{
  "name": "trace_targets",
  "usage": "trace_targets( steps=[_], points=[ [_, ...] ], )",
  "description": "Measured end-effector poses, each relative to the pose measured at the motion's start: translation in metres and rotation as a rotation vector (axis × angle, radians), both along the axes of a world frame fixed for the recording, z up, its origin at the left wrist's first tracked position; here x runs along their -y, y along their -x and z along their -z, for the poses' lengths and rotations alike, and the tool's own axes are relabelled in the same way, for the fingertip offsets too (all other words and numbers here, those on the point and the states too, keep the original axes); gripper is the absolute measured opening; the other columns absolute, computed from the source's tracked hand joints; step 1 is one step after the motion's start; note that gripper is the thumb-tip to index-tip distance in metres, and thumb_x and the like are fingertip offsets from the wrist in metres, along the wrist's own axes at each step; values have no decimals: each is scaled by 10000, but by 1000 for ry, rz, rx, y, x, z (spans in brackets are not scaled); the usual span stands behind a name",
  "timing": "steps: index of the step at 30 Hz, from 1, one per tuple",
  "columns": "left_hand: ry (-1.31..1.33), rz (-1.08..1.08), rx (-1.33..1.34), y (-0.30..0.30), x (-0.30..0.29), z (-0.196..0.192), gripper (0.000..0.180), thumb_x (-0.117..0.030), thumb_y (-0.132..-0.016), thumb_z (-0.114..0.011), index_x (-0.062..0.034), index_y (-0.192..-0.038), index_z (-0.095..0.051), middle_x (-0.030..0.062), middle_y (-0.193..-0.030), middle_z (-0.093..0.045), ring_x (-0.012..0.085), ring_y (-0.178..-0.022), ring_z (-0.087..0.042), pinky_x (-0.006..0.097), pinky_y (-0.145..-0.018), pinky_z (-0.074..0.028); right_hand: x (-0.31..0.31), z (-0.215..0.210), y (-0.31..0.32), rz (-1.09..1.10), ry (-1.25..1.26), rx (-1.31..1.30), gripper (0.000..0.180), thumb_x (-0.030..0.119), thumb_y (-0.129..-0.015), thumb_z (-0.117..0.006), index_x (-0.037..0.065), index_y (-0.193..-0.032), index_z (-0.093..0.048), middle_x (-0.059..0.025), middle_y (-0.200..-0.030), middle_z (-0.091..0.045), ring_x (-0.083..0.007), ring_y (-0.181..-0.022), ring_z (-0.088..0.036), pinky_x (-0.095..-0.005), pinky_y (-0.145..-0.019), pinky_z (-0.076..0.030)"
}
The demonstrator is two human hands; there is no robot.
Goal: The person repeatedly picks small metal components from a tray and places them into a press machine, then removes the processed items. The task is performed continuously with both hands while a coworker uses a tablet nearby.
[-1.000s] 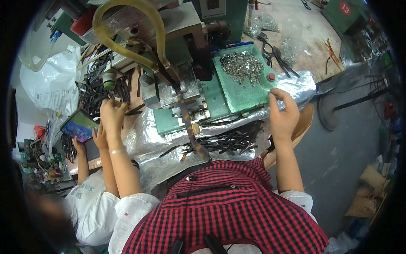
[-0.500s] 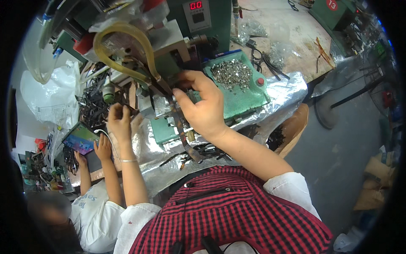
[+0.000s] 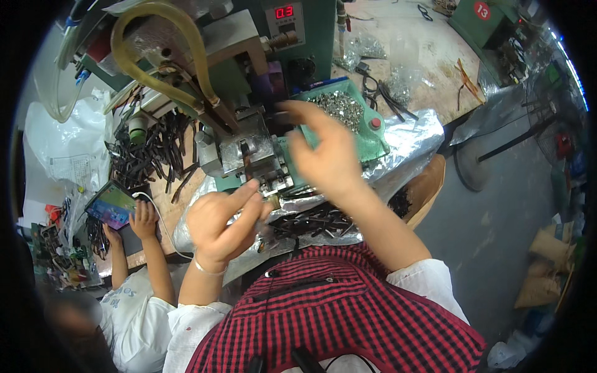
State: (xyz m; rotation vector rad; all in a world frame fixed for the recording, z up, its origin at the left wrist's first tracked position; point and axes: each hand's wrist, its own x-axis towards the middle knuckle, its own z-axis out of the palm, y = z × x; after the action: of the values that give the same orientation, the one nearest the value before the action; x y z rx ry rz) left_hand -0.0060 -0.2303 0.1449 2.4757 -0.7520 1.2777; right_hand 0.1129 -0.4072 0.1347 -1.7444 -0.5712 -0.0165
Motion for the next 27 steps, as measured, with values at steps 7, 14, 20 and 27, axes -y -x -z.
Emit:
trace_targets(
  steps=[7,14,20,27],
  points=[
    [-50,102,83,-22,-5,20,253,-164,-754,-906,-96,-917,-725,115,-976,-749,100,-545,-552,229,-470,-376,56,77,-23,231,223,205,302,33,-896,-625,25,-1185,-710,-172,-1158,-747,-337,-1097,-712,-394,-975,-533],
    [-20,89,100,-23,-2,18,274,-191,-750,-912,-106,-928,-721,97,-962,-751,97,-529,-545,236,-461,-366,79,80,-39,241,281,136,179,67,-836,-707,45,-1010,-742,-130,-1014,-712,-320,-989,-672,-400,-901,-520],
    [43,62,41,-15,0,24,279,-160,-760,-894,-97,-983,-738,117,-1009,-758,113,-578,-593,246,-491,-419,61,73,-16,215,559,307,144,90,-767,-800,59,-893,-737,-118,-899,-621,-344,-965,-603,-439,-876,-488],
    [133,-355,-8,50,-26,19,244,18,-795,-779,-33,-1031,-744,129,-1033,-765,228,-736,-684,284,-666,-549,53,77,-11,355,482,331,78,53,-893,-704,9,-947,-670,-157,-933,-718,-346,-912,-699,-416,-826,-535]
  ],
)
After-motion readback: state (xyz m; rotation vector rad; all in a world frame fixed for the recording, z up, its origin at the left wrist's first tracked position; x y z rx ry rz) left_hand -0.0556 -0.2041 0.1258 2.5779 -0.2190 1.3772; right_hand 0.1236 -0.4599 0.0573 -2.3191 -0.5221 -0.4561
